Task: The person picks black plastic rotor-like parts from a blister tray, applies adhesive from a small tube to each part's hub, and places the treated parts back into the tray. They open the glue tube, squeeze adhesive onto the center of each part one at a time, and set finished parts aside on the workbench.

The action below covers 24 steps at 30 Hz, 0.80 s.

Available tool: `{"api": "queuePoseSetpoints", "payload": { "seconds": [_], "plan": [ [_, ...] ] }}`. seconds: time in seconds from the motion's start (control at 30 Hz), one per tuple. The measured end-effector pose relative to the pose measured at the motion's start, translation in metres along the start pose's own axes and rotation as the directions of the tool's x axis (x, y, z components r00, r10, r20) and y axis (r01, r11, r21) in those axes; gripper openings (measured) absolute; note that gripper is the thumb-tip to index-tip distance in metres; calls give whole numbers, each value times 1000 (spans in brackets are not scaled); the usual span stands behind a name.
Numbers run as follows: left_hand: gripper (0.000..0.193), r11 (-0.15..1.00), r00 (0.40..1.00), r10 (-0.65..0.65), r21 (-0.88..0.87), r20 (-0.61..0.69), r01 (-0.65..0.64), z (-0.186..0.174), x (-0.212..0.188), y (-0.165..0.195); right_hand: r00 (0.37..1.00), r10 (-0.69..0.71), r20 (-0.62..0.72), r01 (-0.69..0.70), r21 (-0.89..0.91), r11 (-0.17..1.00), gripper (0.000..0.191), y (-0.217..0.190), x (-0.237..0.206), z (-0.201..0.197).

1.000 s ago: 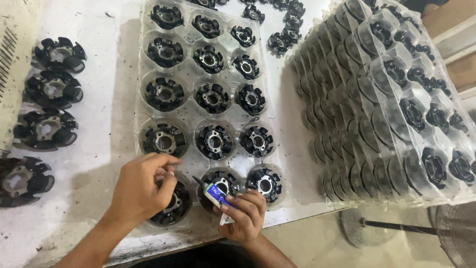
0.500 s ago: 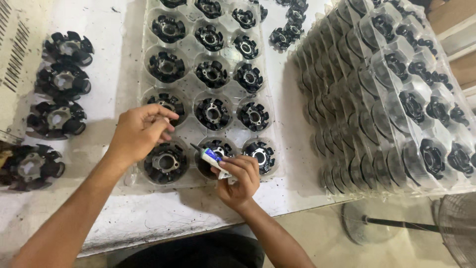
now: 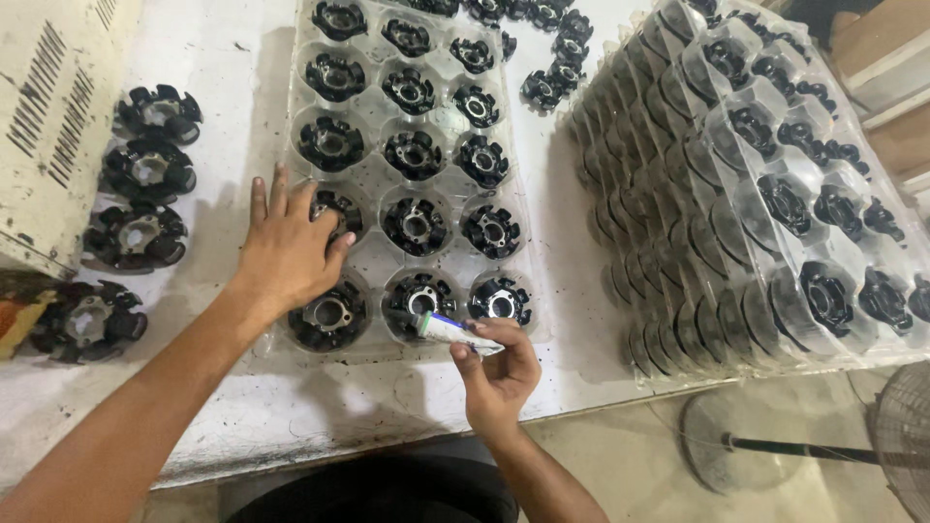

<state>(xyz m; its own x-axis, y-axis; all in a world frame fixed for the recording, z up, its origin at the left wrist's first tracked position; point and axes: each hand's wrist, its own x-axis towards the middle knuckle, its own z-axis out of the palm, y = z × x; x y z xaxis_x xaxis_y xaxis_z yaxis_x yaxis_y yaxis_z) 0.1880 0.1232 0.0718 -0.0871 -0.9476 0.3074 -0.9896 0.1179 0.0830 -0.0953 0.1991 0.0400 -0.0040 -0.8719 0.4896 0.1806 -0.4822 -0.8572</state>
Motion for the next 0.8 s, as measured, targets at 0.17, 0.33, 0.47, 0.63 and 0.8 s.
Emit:
{"api": "queuePoseSetpoints", "payload": {
  "seconds": [0.17, 0.33, 0.47, 0.63, 0.8],
  "plan": [
    [55, 854, 950, -255, -420, 177, 308, -44, -8, 11, 982, 187, -3, -183, 188, 965, 27, -8, 39, -1],
    [42, 160, 831, -183, -818, 525, 552, -81, -48, 27, 978, 206, -25, -181, 387, 904, 26, -27, 52, -7],
    [54, -436, 979, -173, -900, 104, 18, -87, -76, 48, 995, 101, 17, -98, 431, 897, 27, -39, 46, -6],
    [79, -561, 898, -370, -713, -239, -421, -76, -64, 69, 995, 95, -5, -81, 475, 876, 30, -45, 36, -3],
    [92, -800, 900, -431, -432, -70, -417, -72, -47, 68, 996, 89, -7, -77, 455, 887, 29, -36, 31, 0]
  ]
}}
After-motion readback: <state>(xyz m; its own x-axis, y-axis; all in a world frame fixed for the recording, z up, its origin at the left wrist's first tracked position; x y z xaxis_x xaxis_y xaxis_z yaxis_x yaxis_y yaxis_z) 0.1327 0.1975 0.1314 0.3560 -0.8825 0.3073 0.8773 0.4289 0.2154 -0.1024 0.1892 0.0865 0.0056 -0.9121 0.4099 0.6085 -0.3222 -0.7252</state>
